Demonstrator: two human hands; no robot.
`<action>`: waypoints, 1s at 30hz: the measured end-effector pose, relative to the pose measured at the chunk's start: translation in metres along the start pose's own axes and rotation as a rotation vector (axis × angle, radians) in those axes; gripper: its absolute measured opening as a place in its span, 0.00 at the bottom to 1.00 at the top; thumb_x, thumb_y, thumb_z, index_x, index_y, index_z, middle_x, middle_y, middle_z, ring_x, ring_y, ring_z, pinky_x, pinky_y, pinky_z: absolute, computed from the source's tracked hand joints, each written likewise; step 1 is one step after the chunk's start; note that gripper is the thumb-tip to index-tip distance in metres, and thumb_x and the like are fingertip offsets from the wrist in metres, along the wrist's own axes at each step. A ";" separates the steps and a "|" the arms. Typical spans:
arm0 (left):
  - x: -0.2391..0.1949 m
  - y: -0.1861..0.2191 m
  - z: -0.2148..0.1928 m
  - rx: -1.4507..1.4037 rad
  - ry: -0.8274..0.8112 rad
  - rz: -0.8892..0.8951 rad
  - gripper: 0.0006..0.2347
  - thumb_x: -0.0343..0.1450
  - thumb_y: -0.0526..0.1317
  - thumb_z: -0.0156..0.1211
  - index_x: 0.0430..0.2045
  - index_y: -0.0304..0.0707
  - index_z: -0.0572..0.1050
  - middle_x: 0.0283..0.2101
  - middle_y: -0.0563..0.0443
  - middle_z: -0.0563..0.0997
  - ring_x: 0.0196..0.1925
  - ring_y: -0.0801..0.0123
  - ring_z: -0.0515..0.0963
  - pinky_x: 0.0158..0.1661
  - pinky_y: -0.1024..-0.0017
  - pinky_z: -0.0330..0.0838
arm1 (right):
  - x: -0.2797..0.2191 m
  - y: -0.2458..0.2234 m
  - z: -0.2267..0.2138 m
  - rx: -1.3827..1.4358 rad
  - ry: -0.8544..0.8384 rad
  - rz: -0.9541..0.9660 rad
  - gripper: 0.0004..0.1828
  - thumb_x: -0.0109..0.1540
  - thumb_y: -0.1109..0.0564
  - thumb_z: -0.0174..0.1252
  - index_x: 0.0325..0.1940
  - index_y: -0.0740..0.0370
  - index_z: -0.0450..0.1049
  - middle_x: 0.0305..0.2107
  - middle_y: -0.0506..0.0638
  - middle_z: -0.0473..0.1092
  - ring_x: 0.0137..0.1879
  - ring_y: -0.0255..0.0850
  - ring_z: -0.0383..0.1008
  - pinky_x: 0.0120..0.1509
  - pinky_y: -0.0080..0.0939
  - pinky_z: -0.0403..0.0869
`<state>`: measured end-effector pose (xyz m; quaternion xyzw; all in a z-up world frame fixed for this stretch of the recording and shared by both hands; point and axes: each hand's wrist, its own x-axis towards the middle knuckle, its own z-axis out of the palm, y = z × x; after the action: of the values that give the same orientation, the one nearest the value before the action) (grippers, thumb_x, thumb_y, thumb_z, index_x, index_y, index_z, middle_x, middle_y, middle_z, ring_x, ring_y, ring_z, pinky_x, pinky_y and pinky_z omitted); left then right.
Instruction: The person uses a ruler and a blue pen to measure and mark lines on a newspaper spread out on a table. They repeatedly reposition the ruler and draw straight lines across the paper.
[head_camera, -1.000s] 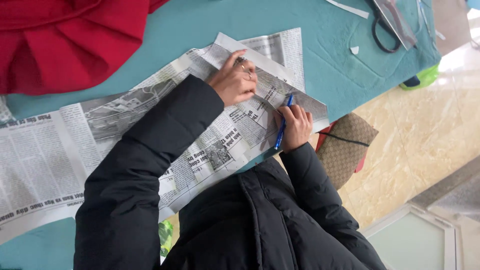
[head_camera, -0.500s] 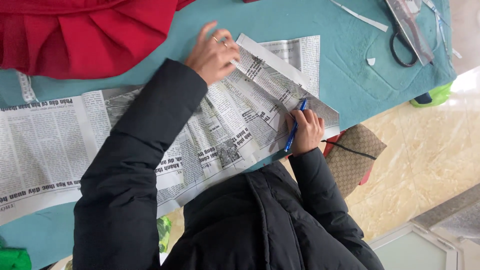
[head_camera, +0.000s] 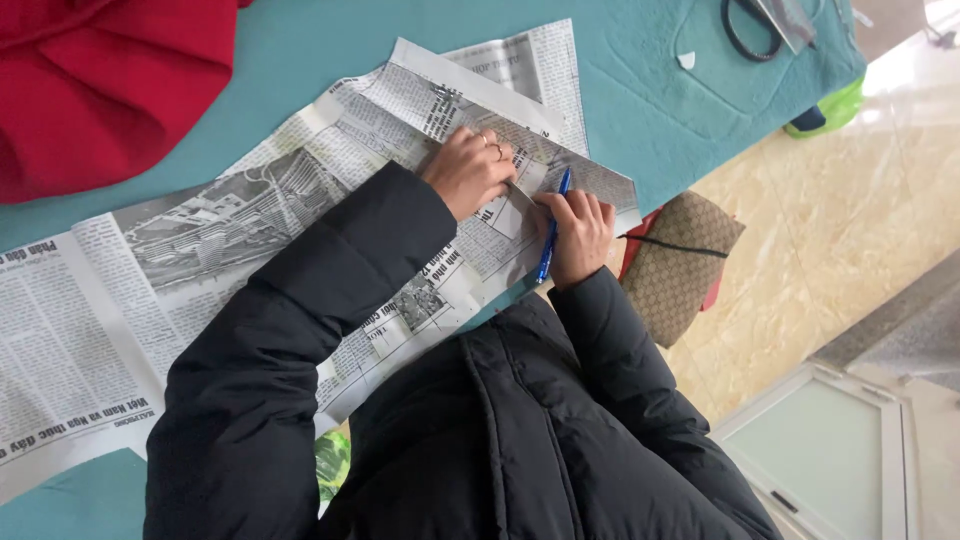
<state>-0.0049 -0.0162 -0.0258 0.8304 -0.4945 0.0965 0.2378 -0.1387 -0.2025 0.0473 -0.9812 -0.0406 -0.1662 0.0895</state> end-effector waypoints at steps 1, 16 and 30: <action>-0.001 0.000 0.000 0.011 -0.008 -0.038 0.08 0.66 0.50 0.68 0.30 0.60 0.73 0.34 0.66 0.72 0.46 0.70 0.70 0.47 0.65 0.64 | -0.002 0.001 0.000 0.014 0.000 0.006 0.10 0.59 0.48 0.69 0.43 0.41 0.77 0.29 0.43 0.66 0.41 0.41 0.72 0.51 0.39 0.66; 0.011 0.016 -0.002 0.033 -0.097 -0.258 0.06 0.66 0.53 0.65 0.24 0.62 0.76 0.31 0.65 0.73 0.44 0.67 0.73 0.44 0.60 0.67 | -0.005 0.010 -0.014 0.019 -0.056 0.057 0.08 0.61 0.49 0.68 0.40 0.44 0.75 0.28 0.43 0.67 0.41 0.40 0.74 0.54 0.39 0.66; 0.023 0.019 0.016 0.025 -0.330 -0.498 0.07 0.64 0.54 0.67 0.25 0.59 0.80 0.34 0.62 0.79 0.48 0.63 0.74 0.47 0.51 0.67 | -0.040 0.005 -0.003 0.267 0.206 -0.128 0.20 0.74 0.40 0.46 0.39 0.54 0.69 0.56 0.57 0.74 0.58 0.57 0.72 0.60 0.51 0.61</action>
<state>-0.0114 -0.0498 -0.0246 0.9336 -0.3061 -0.0952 0.1602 -0.1764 -0.2096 0.0361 -0.9338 -0.1153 -0.2642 0.2121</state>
